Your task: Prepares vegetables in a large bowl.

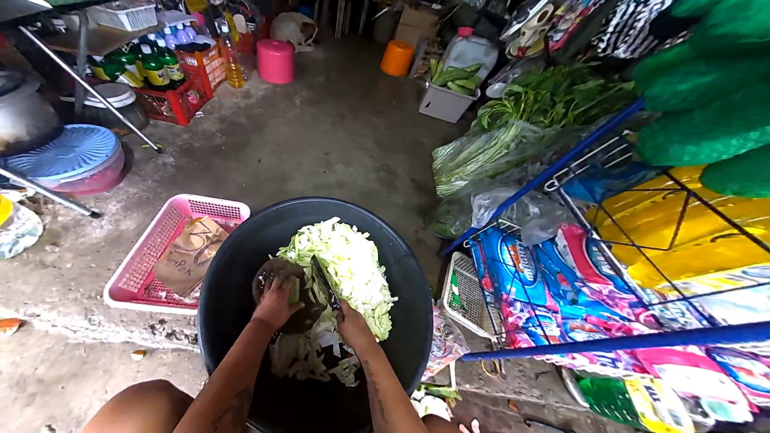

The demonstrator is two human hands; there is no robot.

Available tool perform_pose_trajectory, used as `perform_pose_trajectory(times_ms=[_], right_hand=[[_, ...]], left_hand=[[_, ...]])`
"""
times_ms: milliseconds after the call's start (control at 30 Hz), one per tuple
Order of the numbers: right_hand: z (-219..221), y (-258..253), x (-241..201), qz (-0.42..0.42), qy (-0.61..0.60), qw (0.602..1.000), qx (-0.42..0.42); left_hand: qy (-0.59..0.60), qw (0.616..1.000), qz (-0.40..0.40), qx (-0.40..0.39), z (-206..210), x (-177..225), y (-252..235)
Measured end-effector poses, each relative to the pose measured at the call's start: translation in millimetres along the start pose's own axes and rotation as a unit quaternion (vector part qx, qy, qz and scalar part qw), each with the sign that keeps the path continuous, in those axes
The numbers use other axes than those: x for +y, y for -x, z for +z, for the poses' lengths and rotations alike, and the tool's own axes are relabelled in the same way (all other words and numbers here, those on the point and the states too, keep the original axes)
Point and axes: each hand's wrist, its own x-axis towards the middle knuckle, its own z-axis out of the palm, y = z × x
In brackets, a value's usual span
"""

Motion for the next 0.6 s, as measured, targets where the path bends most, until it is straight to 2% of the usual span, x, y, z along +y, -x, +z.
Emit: perform_pose_trajectory(times_ms=[100, 233, 367, 433, 600], right_hand=[[0, 6, -3, -0.016, -0.013, 1.0, -0.014], [1, 18, -12, -0.013, -0.012, 0.999, -0.05], [7, 21, -14, -0.003, 0.004, 0.998, -0.064], [7, 24, -16, 0.012, 0.015, 0.997, -0.073], [10, 23, -15, 0.027, 0.004, 0.996, -0.09]], left_hand=[[0.004, 1.0, 0.014, -0.021, -2, -6, 5], [0.026, 1.0, 0.011, 0.014, -5, -4, 5], [0.048, 0.993, -0.107, 0.026, -1, 9, 3], [0.031, 0.99, -0.136, 0.024, 0, 17, 2], [0.085, 0.991, -0.096, 0.039, 0, 26, 0]])
